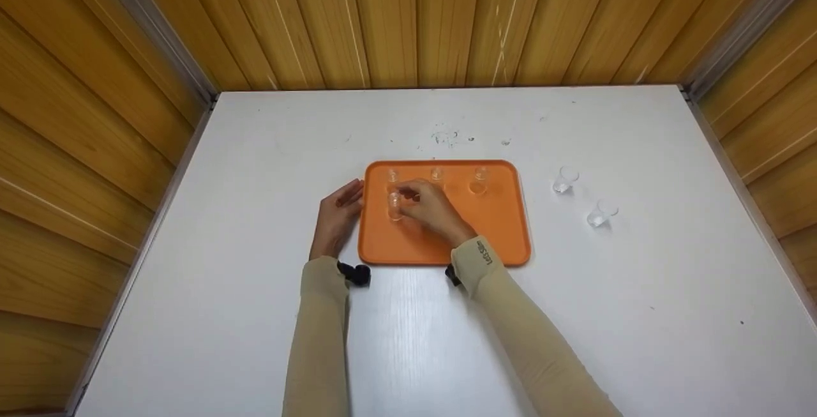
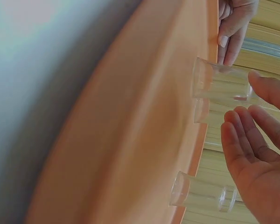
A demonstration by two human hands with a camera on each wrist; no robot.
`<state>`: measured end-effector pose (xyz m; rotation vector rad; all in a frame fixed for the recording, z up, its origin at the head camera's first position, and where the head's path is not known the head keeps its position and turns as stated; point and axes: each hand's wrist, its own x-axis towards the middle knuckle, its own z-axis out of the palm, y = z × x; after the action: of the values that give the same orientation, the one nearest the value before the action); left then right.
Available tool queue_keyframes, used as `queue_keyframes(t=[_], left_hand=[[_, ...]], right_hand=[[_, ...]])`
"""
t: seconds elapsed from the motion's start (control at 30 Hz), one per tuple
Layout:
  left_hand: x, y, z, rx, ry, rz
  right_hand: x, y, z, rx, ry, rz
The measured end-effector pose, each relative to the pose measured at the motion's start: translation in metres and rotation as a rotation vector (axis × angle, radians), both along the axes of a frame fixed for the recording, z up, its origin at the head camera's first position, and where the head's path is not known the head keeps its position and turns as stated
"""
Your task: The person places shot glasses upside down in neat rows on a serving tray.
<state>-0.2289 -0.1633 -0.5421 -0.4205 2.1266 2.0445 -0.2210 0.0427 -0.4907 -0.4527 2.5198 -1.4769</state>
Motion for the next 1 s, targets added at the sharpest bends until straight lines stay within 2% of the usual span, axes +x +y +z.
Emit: queue_keyframes(t=[0.2, 0.53, 0.67, 1.0], left_hand=[[0.001, 0.0, -0.002, 0.016, 0.024, 0.008], [0.001, 0.0, -0.002, -0.021, 0.0, 0.003], [0.001, 0.0, -0.001, -0.01, -0.004, 0.003], [0.0, 0.0, -0.001, 0.007, 0.005, 0.008]], right_hand=[[0.002, 0.01, 0.007, 0.015, 0.006, -0.023], [0.012, 0.035, 0.023, 0.026, -0.059, -0.022], [0.015, 0.047, 0.029, 0.02, -0.064, -0.053], [0.025, 0.086, 0.039, -0.03, 0.0, -0.158]])
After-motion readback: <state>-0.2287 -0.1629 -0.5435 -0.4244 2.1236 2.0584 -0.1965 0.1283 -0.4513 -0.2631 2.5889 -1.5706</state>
